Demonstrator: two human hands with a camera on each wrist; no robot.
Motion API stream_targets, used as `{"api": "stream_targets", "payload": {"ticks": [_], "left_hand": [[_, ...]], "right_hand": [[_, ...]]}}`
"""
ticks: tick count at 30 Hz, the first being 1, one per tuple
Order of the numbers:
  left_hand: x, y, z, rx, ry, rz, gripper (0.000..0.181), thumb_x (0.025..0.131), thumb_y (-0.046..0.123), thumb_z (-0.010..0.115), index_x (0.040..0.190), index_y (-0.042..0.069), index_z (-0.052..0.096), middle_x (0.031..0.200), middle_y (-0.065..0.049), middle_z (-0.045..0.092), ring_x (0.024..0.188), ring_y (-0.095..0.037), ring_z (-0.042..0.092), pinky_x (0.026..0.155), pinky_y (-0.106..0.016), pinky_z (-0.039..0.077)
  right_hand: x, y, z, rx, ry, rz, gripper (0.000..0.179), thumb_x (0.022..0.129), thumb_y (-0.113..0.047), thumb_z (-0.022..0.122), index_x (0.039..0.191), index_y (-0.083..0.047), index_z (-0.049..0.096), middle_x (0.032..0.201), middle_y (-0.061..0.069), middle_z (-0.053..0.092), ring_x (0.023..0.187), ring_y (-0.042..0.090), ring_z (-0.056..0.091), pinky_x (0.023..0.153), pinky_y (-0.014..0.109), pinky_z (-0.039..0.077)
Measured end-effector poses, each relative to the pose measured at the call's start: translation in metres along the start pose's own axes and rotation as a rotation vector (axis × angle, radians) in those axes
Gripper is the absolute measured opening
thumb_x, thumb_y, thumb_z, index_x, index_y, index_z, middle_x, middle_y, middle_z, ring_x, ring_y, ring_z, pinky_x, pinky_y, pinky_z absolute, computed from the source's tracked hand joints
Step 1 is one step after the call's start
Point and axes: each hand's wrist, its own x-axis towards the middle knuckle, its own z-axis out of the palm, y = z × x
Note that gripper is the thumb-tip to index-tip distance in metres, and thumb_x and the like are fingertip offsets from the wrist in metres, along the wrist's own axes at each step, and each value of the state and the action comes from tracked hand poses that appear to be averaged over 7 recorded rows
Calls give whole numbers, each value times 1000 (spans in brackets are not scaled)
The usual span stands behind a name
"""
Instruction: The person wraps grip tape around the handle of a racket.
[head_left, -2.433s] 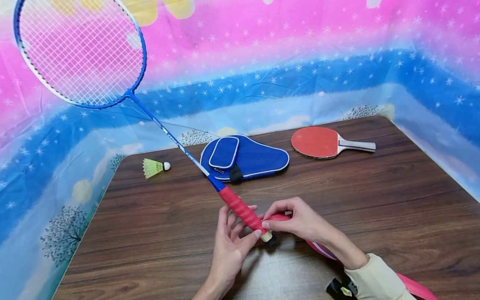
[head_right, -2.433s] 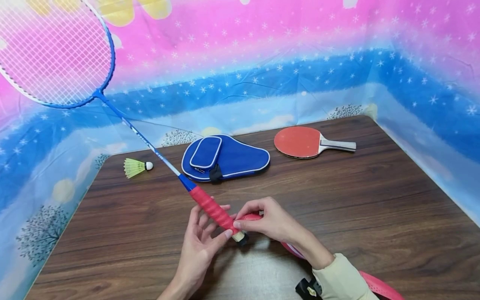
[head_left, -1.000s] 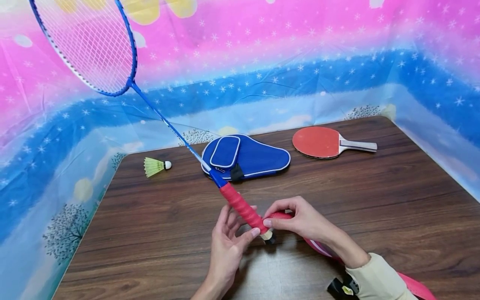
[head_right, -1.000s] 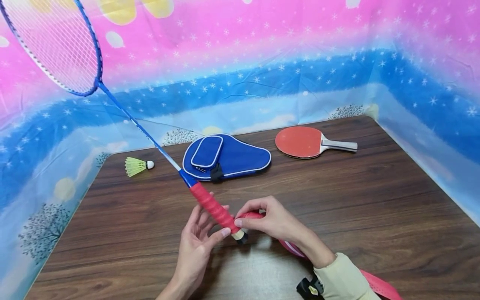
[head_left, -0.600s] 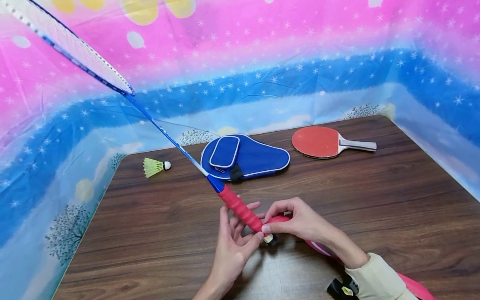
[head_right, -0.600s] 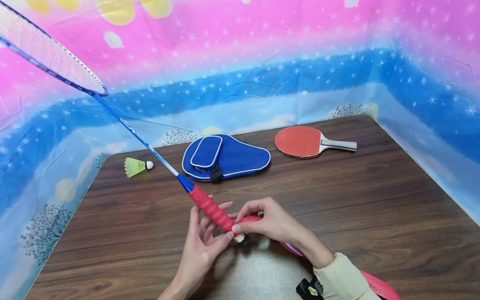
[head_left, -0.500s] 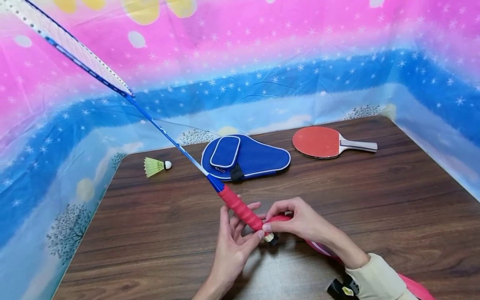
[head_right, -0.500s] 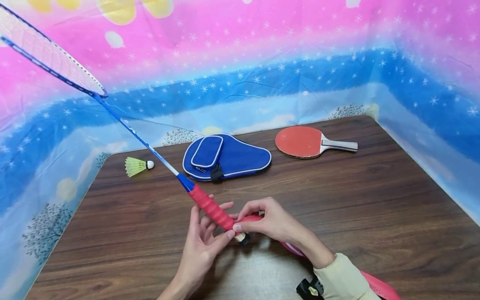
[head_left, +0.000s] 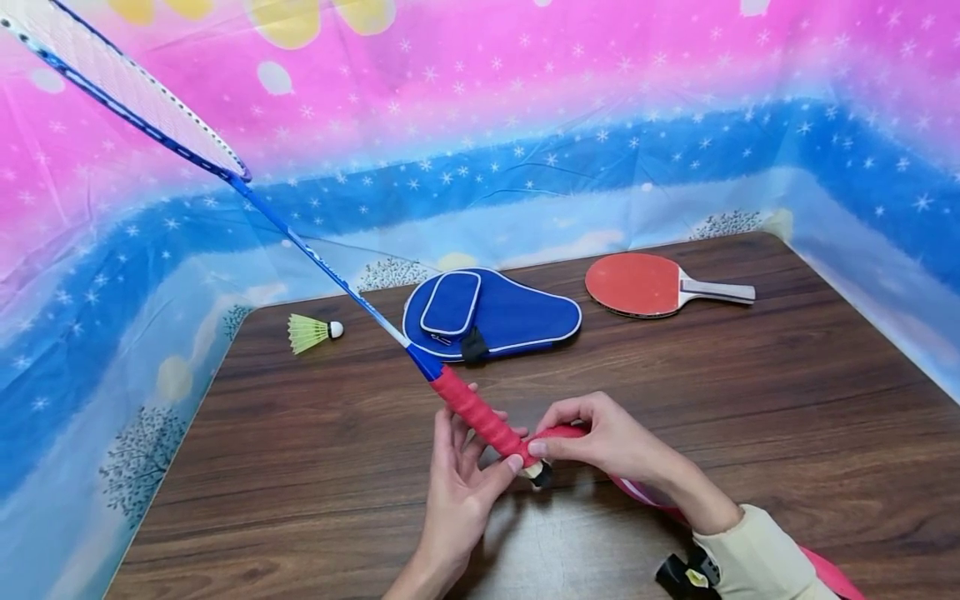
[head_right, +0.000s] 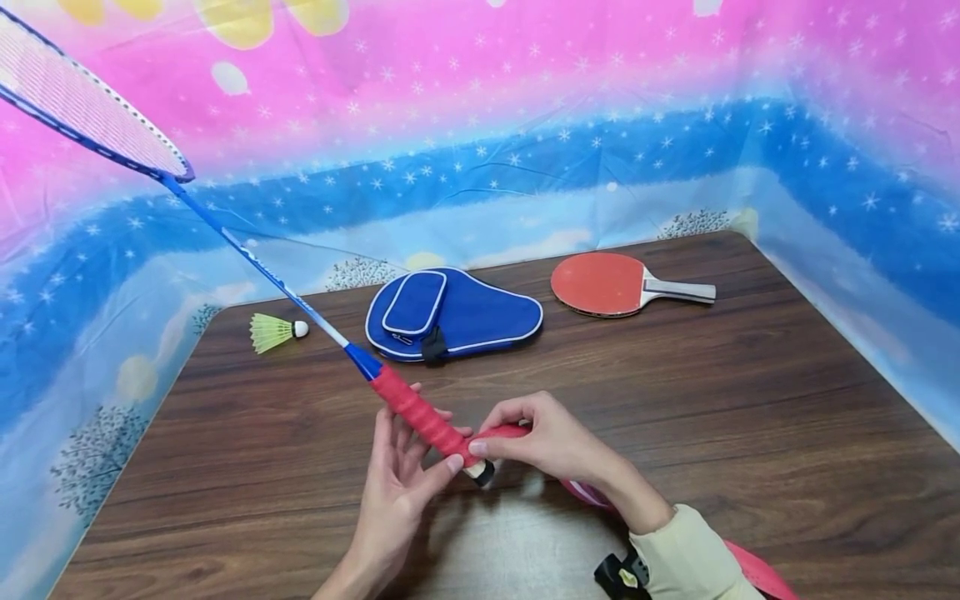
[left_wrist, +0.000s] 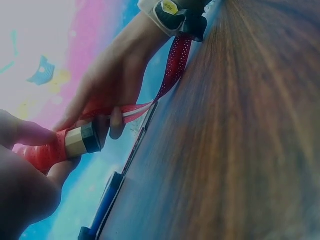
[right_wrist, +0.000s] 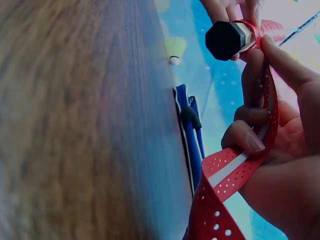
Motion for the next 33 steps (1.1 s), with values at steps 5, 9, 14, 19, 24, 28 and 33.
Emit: {"api": "stream_targets", "payload": {"ticks": [5,9,14,19,24,28,33], "left_hand": [[0,4,1,-22,22,-29,84,83,-18,64,149,18,28,132,-22,43,118,-48,52,91,-46,52],[0,4,1,-15,29,-40,85,82,-17,66,149,20,30,134,-20,45,119,-49,51,90,-46,52],[0,4,1,-3,27,-40,85,82,-15,68,149,23,32,133,-20,48,119,-45,53,90,-43,53],[0,4,0,10,43,-34,87,81,-16,68,150,23,32,132,-20,49,118,-39,55,90,-41,53],[1,5,0,45,74,-71,88,82,-13,70,149,28,32,136,-15,49,121,-34,53,93,-43,51],[1,6,-1,64,75,-77,87,82,-11,71,149,30,33,138,-13,49,123,-33,52,95,-44,49],[1,6,-3,57,52,-65,88,82,-12,70,149,29,32,136,-15,50,123,-34,51,98,-46,47]], "right_hand": [[-2,-2,-3,28,-9,4,10,89,-28,74,96,-20,73,85,4,70,79,23,60,69,32,49],[-3,-3,-4,11,-12,12,11,88,-28,75,95,-20,72,84,4,69,77,23,60,68,32,48],[-1,-2,-2,-14,-2,-2,11,88,-28,75,94,-19,71,85,2,69,78,23,60,69,32,49],[0,-3,-1,-21,19,-8,12,88,-29,76,94,-21,71,86,1,70,80,23,61,70,33,49],[-2,-6,0,-20,55,-8,12,87,-30,76,94,-21,71,83,2,68,76,23,58,64,31,47],[-2,-7,2,-16,78,6,13,87,-31,76,93,-21,71,82,3,67,75,22,57,63,30,47],[0,-5,4,4,77,24,15,87,-32,76,94,-20,71,85,3,69,79,24,59,66,32,49]]}}
